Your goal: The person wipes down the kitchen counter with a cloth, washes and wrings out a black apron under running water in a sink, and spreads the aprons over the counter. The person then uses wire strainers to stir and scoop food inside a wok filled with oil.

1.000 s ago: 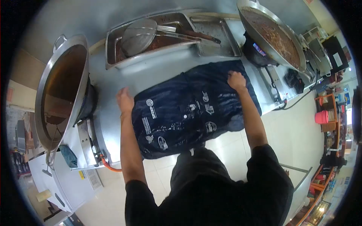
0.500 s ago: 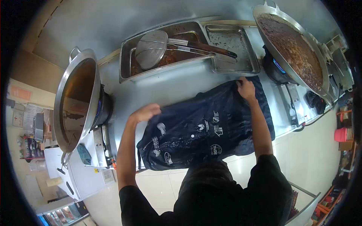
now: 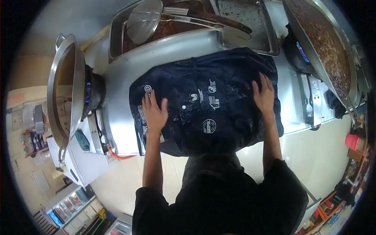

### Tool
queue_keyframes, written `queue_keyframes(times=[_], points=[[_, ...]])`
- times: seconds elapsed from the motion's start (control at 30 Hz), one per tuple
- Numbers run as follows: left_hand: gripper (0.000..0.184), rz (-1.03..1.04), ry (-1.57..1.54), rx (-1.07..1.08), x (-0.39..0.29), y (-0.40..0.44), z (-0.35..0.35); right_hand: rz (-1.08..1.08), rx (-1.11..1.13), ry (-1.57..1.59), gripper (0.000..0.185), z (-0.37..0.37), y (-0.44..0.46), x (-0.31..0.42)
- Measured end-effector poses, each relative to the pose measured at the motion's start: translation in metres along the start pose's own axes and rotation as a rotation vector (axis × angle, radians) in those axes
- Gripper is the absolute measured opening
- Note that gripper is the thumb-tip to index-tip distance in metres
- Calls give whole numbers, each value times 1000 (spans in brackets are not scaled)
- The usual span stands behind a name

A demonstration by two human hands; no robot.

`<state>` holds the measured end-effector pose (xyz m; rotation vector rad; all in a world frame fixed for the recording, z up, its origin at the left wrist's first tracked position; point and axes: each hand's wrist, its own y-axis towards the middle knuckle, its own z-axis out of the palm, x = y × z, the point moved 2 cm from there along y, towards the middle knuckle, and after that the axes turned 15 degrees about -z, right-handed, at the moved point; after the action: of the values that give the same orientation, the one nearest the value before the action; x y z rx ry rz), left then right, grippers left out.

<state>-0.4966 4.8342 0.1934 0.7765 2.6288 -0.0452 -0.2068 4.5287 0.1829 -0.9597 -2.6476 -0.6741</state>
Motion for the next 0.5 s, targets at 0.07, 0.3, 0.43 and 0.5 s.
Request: queue_keyframes(times=[0.07, 0.3, 0.43, 0.5], points=[[63, -150, 183, 39, 13, -31, 13, 349, 339, -276, 61, 4, -39, -13], [61, -17, -31, 111, 55, -12, 13, 116, 252, -479, 61, 24, -46, -63], [48, -144, -299, -148, 52, -58, -44, 148, 33, -347, 56, -19, -64, -46], [39, -487, -279, -465, 82, -119, -51, 160, -305, -307, 50, -52, -104, -36]])
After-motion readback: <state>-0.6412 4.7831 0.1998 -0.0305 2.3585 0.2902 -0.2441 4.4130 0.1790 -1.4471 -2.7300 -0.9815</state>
